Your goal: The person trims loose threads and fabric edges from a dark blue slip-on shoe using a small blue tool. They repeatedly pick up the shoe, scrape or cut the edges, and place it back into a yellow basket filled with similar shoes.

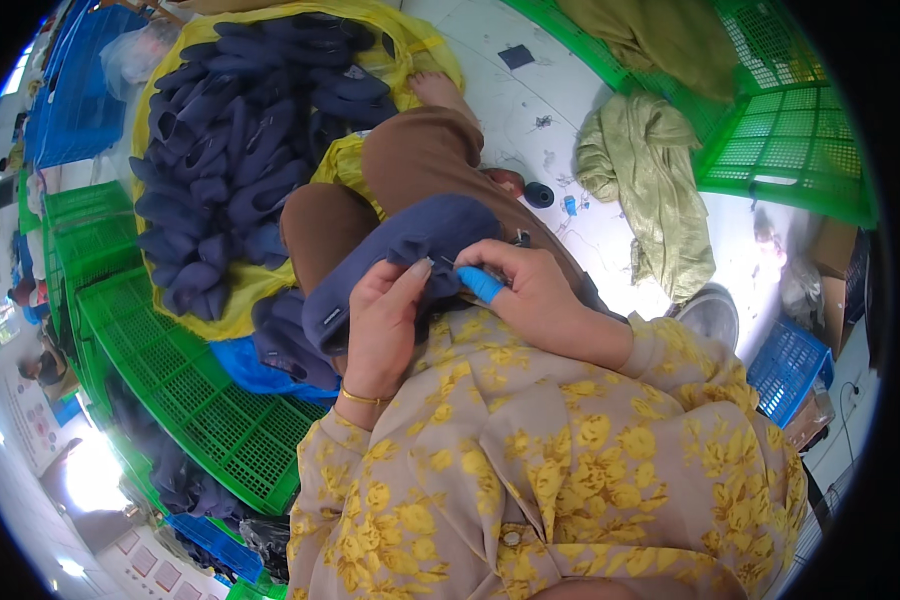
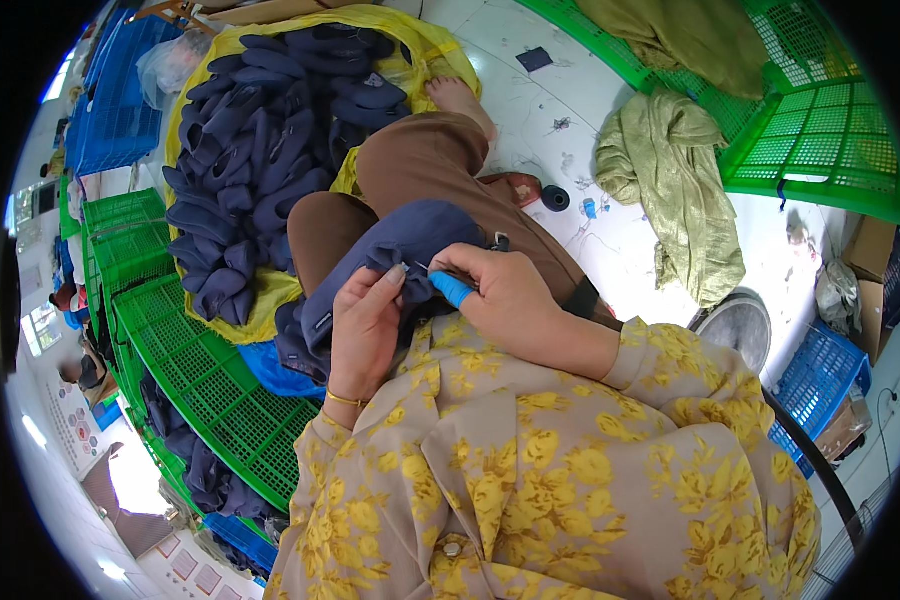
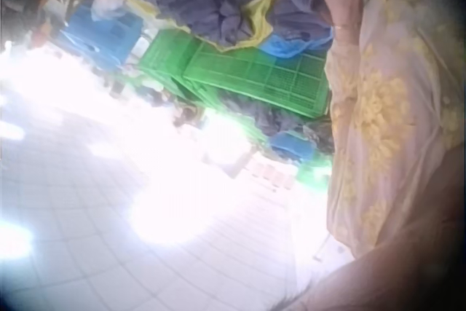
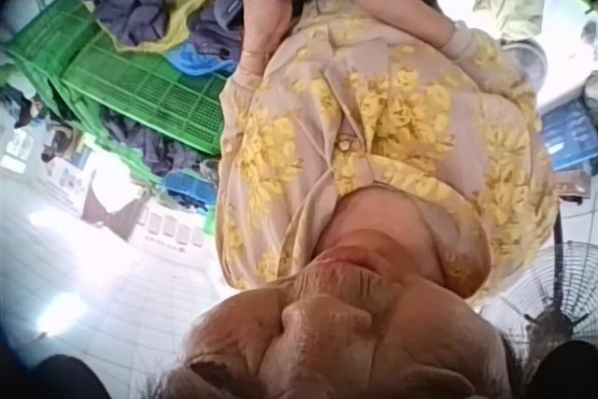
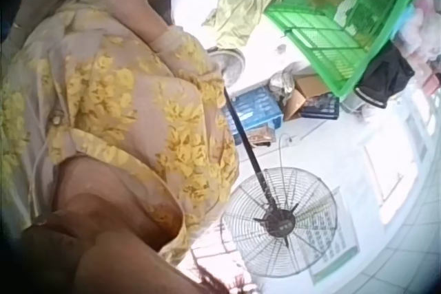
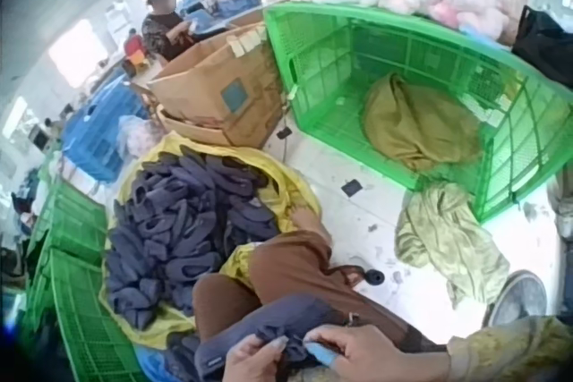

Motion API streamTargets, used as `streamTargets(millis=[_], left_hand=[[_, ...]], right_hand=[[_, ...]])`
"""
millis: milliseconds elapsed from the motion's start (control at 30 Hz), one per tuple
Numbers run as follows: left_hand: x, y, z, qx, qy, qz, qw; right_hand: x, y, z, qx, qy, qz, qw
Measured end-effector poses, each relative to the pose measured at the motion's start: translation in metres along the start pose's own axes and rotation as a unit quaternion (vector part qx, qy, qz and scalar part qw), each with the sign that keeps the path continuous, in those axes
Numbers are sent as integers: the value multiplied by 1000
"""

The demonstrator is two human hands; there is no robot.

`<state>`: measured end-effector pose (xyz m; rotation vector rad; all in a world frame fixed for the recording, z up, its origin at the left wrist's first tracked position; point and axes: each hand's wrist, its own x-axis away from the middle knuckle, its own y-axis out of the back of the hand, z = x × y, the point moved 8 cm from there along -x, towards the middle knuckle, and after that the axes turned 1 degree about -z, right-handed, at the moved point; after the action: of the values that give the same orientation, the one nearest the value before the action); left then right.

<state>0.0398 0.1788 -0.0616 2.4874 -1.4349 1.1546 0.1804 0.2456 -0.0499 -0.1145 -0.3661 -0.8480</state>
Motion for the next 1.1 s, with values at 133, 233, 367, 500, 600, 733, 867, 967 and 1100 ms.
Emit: streamTargets(millis=[133, 233, 367, 500, 600, 733, 867, 967, 1100], left_hand=[[-5, 10, 9, 27, -6, 54, 998], [-4, 7, 7, 47, -14, 59, 997], [-3, 6, 7, 51, -14, 75, 996], [-3, 6, 7, 36, -13, 75, 996], [-3, 7, 7, 50, -16, 84, 995], [-1, 1, 4, 65, -11, 69, 995], [-2, 4, 9, 107, -17, 107, 988], [-2, 7, 11, 117, -22, 109, 987], [-2, 8, 11, 117, -20, 102, 988]], right_hand=[[-1, -1, 5, 32, 30, -6, 999], [-2, -1, 7, 39, 26, 3, 999], [-3, -2, 7, 74, 33, -2, 997], [-7, -7, 8, 94, 35, 8, 995], [-7, -13, 9, 156, 108, 4, 982], [-7, -16, 10, 177, 161, -7, 971], [-7, -18, 17, 189, 198, -30, 961], [-8, -17, 15, 177, 169, -20, 969], [-7, -15, 10, 174, 130, 5, 976]])
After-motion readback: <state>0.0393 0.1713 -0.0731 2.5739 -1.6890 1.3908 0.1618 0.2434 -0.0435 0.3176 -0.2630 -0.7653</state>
